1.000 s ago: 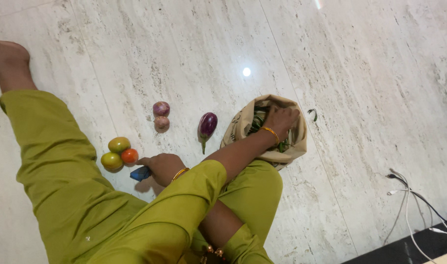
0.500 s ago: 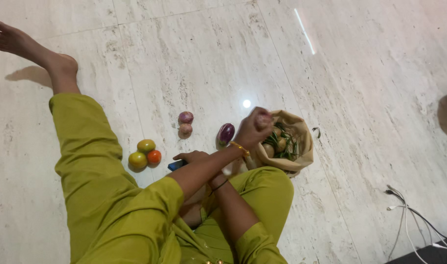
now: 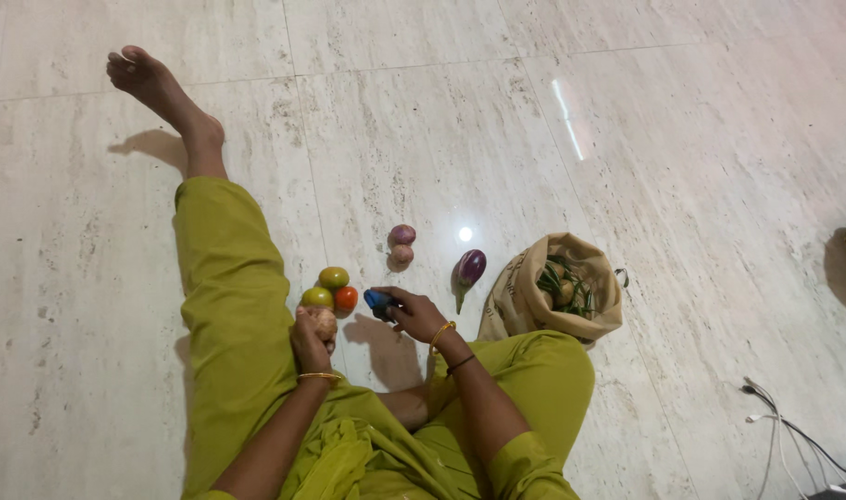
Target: The person sits on the floor and peels several vegetables one by one using a small blue peeler. They handle an eggplant, a tomato, and a small onion, placing the peeled items on the floor beside them.
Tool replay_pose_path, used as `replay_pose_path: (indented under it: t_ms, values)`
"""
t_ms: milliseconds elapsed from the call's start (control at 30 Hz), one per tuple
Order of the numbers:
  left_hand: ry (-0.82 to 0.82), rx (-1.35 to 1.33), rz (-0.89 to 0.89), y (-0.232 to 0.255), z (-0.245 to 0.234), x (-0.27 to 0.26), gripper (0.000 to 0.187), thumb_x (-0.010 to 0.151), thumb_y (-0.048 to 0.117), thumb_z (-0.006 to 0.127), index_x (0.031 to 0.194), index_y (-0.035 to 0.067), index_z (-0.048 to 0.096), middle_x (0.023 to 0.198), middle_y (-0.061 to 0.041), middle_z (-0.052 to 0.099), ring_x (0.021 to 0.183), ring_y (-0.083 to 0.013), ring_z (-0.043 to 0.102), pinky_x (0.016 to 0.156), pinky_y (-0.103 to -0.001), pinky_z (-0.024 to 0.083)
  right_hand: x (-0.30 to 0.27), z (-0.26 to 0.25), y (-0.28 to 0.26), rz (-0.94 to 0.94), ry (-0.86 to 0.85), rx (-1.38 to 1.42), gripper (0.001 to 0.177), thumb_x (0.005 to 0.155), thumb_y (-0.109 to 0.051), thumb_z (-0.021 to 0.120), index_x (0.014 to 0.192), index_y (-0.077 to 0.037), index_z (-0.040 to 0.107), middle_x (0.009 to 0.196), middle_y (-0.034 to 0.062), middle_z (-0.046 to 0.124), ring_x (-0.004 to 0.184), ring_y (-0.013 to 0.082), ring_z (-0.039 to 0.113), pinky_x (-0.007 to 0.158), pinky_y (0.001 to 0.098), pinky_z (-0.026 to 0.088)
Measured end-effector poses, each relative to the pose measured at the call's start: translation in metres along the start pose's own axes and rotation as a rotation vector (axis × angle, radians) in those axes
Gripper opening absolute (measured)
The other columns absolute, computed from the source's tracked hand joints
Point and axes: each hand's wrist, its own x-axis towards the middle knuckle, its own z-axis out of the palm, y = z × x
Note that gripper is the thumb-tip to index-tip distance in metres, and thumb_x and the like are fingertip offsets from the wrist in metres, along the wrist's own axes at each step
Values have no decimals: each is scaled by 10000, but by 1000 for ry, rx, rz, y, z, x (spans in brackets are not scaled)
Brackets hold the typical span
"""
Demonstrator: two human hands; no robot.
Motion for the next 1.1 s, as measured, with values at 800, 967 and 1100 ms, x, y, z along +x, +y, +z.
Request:
replay_pose_path:
  t_ms: [800,967,1100]
  values:
    - [-514,-226,-195,-54,22,-5,522,911,94,718,1302,139,376,1268,-175,628,1117,-288,671,933,-369,595,-36,66,18,-224,364,-60,554,946,-26,513,1480,-170,537,1322,175,686,1225,296,678,988,373,554]
    - [-564,-105,-119,-54,30,-8,524,982,247,621,1469,151,454,1307,-75,609,1067,-154,659,876,-339,595,-32,68,27,-280,366,-66,597,974,-225,575,1546,-167,412,1356,212,638,1145,322,689,967,390,539]
    - [-659,-60,-113,-57,32,-10,540,1030,300,577,1538,147,474,1300,-104,631,979,-159,649,828,-304,570,-33,71,31,-90,467,-97,580,1032,-426,525,1567,-218,440,1242,203,727,1126,290,720,945,380,556]
